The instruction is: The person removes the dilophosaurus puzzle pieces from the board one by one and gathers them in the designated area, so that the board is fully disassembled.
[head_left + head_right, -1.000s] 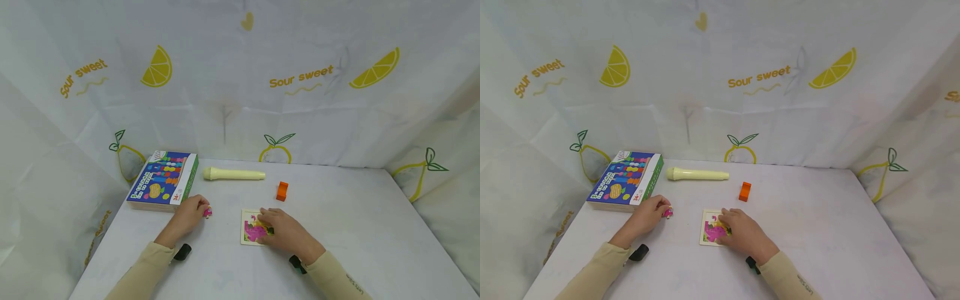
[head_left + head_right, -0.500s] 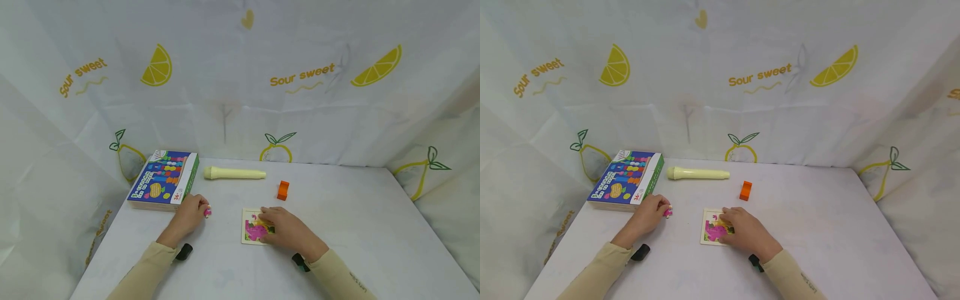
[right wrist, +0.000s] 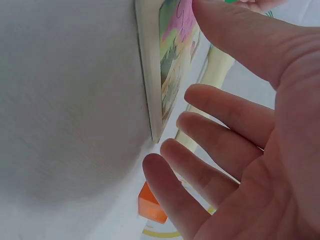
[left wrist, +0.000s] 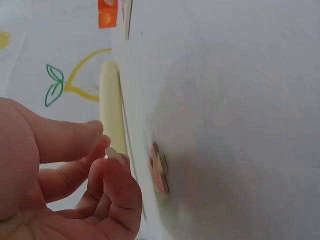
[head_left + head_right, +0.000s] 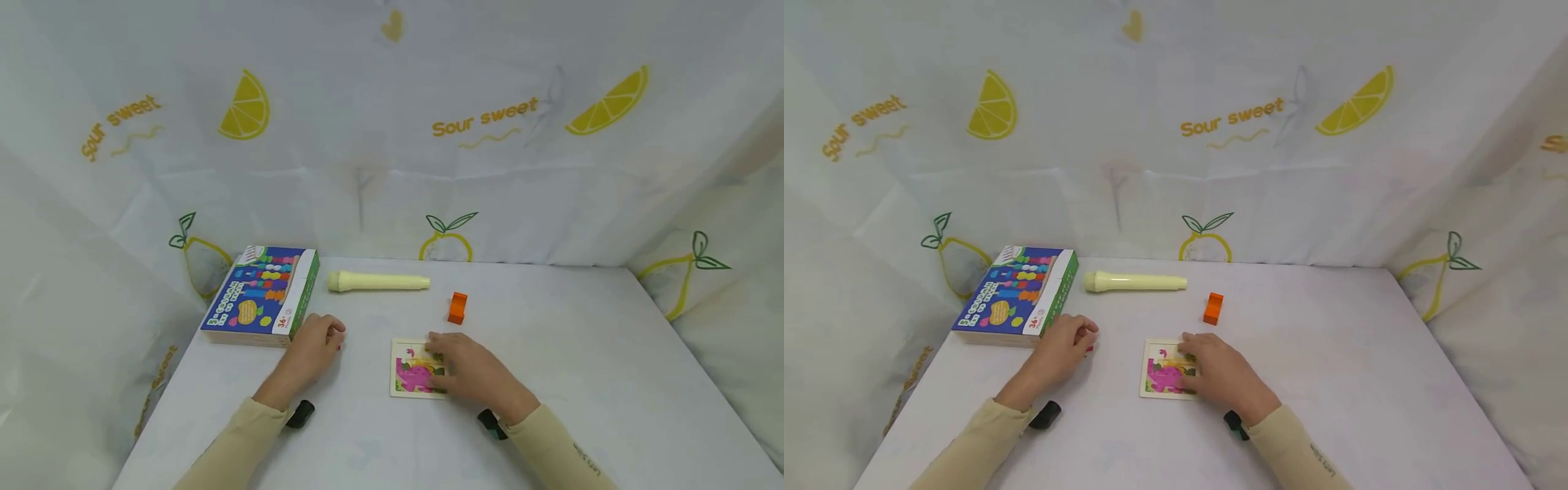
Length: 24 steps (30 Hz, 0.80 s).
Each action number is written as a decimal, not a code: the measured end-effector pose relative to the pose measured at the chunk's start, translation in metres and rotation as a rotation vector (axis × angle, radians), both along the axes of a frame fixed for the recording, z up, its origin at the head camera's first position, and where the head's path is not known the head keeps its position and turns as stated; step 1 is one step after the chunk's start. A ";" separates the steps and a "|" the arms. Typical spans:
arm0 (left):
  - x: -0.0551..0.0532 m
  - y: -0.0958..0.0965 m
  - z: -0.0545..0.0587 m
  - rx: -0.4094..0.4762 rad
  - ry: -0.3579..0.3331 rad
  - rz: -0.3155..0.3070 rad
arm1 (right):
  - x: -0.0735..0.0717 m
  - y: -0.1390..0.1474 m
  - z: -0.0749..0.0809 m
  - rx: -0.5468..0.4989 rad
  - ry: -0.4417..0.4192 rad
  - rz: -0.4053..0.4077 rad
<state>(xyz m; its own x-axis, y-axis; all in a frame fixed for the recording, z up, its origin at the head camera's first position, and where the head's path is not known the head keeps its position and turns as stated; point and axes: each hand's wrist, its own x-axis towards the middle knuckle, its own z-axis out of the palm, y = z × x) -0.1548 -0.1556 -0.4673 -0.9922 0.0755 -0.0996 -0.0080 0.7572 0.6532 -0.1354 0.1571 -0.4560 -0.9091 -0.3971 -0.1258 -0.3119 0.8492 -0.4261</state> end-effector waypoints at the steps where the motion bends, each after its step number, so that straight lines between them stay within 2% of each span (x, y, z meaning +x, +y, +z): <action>1: 0.000 0.005 0.000 0.002 0.006 -0.030 | 0.000 0.001 -0.001 -0.007 -0.004 0.000; 6: -0.004 0.040 -0.001 -0.010 0.046 -0.222 | 0.000 0.002 -0.005 -0.030 -0.002 -0.004; 11: -0.013 0.077 0.003 -0.042 0.042 -0.347 | 0.000 0.005 -0.005 -0.066 -0.002 -0.015; 17: -0.021 0.102 0.007 -0.093 0.003 -0.409 | -0.001 0.006 -0.002 -0.075 -0.020 -0.032; 24: -0.023 0.112 0.006 -0.145 0.009 -0.435 | -0.002 0.008 -0.001 -0.068 -0.030 -0.039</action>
<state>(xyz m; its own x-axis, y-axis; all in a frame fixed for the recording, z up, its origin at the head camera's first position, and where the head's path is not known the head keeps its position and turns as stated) -0.1779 -0.0433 -0.4617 -0.8724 0.4709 -0.1312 0.3362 0.7728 0.5383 -0.1370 0.1647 -0.4566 -0.9203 -0.3701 -0.1268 -0.2657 0.8291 -0.4918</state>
